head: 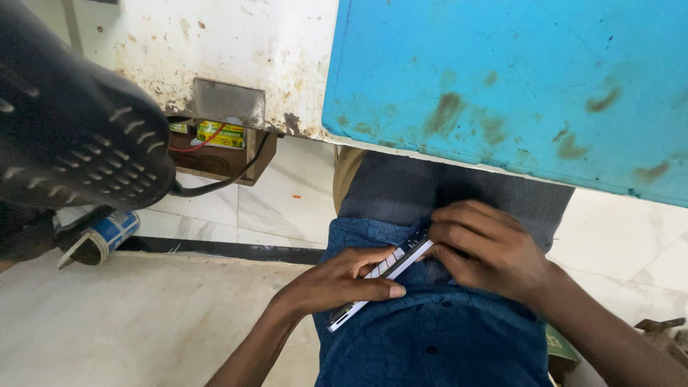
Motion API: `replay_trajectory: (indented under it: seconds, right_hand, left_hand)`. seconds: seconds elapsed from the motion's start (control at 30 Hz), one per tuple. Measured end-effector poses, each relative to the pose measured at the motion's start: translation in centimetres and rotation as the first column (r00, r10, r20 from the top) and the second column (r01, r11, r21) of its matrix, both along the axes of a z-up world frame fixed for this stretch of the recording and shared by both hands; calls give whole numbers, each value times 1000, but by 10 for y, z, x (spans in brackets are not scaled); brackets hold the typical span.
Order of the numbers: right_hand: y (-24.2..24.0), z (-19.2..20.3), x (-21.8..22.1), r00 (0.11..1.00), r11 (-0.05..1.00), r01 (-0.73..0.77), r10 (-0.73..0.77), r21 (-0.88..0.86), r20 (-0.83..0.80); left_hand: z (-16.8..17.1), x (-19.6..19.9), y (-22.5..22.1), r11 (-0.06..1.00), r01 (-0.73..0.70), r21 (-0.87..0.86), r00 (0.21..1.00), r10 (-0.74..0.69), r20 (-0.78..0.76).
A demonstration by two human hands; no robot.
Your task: The person reassembles a disassembled smartphone by connecting internal ribbon cables and placing the back cover onto the chassis. They then power on the device to verify the screen and touch functionality, navigating through the interface before disassembling the phone again.
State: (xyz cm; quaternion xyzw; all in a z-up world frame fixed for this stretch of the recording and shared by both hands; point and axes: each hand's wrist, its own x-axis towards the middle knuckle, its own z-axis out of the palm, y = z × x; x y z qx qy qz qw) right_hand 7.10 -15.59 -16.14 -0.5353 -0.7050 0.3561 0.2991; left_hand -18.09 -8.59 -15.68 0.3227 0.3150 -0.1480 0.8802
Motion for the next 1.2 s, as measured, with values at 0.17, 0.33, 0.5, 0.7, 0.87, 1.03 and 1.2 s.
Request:
replay_trajectory:
  seconds: [0.17,0.33,0.5,0.7,0.87,1.03,1.2]
  right_hand:
    - [-4,4,0,998,997,29,-32,-70,-51]
    - [-8,12,3,997,996,-8,1,-88,-76]
    - [-24,8,3,996,997,35,-30,70,-83]
    - [-32,-4,-1,981,986,137,-122,90,-151]
    - [-34,-9,-2,976,978,179,-163,104,-146]
    - [-41,-14,-6,959,978,205,-193,33,-209]
    - [-39,-7,-3,916,960,270,-280,-75,-288]
  left_hand:
    - [-12,-3,-7,999,50,19,997,-49,-67]
    - [-6,-7,-9,999,33,-1,994,-33,-109]
    - [2,-2,-7,990,61,127,995,-51,-80]
    - [0,7,-6,981,84,176,992,-65,-112]
    - [-3,8,-13,983,118,144,981,-93,-169]
    - [-6,10,-19,991,115,61,969,-98,-225]
    - [-8,0,-15,999,48,-21,990,-51,-131]
